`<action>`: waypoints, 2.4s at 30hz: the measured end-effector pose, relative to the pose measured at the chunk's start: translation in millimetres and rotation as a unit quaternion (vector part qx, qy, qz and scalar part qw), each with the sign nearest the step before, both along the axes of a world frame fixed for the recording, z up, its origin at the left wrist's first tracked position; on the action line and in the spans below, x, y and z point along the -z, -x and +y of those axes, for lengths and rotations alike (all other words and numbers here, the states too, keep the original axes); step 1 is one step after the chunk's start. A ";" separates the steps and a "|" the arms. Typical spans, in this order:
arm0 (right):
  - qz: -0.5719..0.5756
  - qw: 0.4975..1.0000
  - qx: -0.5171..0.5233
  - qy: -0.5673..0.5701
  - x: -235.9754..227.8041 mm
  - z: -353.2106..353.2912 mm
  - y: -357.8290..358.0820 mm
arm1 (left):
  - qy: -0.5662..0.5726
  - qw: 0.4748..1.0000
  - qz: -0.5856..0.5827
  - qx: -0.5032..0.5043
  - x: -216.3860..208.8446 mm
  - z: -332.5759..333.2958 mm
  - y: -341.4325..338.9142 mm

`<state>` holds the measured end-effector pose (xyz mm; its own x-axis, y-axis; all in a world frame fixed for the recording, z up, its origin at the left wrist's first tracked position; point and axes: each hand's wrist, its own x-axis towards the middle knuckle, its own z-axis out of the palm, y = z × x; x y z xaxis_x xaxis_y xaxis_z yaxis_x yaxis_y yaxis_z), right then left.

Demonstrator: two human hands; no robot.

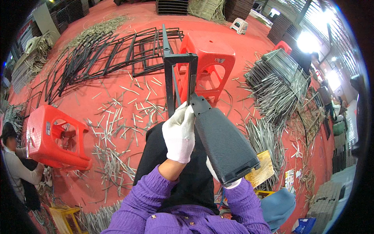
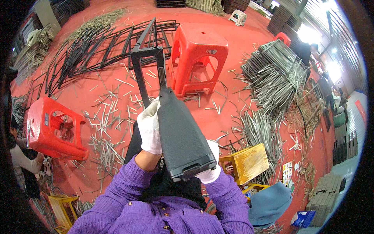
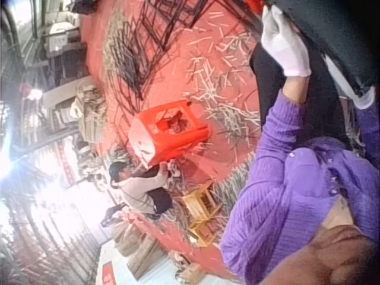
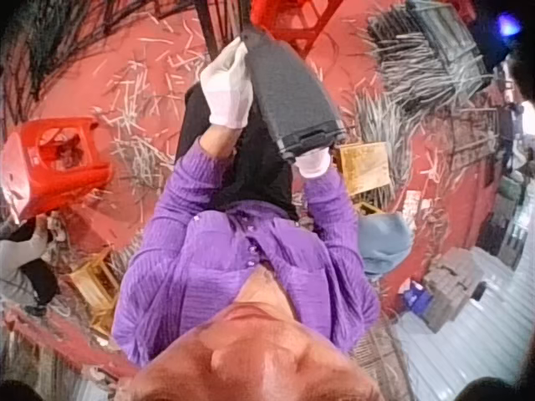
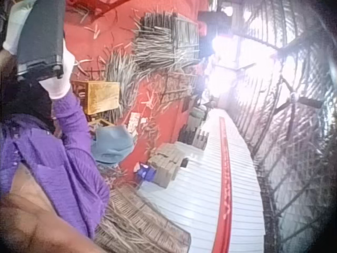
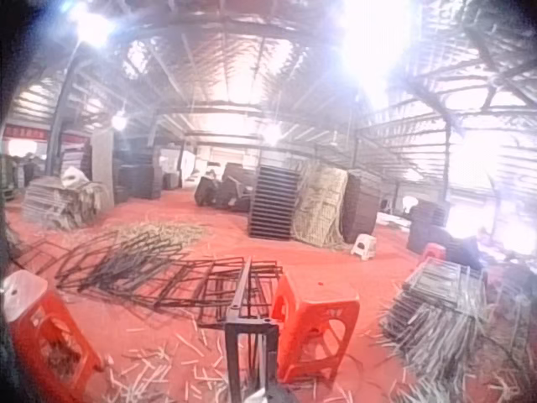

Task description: The person assembles a metal chair frame by inserting metal rods into a frame and securing them with a staple gun. They then wrap the frame with a plastic strap, cut the excess with shears, and place the finished unit aside before starting another frame.

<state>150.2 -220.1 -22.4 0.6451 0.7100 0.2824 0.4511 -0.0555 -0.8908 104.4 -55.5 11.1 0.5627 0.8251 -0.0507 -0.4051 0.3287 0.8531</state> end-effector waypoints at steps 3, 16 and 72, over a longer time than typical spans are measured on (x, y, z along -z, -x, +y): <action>-0.105 0.994 -0.021 -0.029 -13.1 7.2 -3.4 | 0.002 1.000 -0.013 0.000 -2.2 -0.2 1.8; -0.212 0.977 0.002 -0.031 -13.8 16.3 1.1 | -0.067 0.997 0.016 -0.017 1.6 11.1 -6.0; 0.130 0.990 -0.016 -0.049 2.4 26.6 -17.7 | -0.120 0.980 0.123 0.103 28.3 49.1 -15.5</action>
